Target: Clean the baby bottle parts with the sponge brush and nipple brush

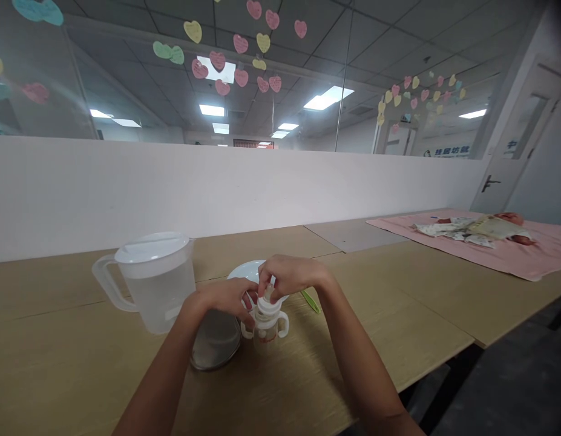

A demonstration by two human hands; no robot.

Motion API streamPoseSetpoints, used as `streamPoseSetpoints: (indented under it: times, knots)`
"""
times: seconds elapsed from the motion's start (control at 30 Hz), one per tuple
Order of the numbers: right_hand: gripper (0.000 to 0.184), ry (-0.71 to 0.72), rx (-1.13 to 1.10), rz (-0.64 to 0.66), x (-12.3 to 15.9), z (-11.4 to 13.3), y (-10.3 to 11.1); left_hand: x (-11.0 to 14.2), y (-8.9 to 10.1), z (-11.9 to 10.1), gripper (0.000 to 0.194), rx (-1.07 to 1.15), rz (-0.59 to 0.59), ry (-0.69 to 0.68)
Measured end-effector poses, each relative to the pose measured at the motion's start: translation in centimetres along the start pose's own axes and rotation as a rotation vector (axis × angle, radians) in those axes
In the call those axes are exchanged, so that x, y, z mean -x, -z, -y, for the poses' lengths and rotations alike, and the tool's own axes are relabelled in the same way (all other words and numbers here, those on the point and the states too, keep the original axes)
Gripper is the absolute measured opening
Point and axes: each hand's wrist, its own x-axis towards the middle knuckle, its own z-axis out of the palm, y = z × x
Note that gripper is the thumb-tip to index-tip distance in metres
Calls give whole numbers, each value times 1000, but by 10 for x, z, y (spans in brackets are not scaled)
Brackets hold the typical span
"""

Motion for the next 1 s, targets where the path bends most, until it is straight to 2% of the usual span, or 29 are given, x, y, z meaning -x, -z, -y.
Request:
streamPoseSetpoints:
  times: [0.27, 0.47, 0.73, 1.0]
  knots:
    - [23, 1, -53, 68, -4, -4, -4, -15, -10, 8, 58, 9, -7, 7]
    - [25, -7, -38, 105, -18, -3, -11, -17, -12, 17, 48, 76, 31, -34]
    - [25, -63, -22, 72, -23, 1, -17, -16, -14, 21, 49, 39, -49, 25]
    - [29, -59, 20, 90, -29, 5, -19, -21, -17, 28, 46, 109, -20, 22]
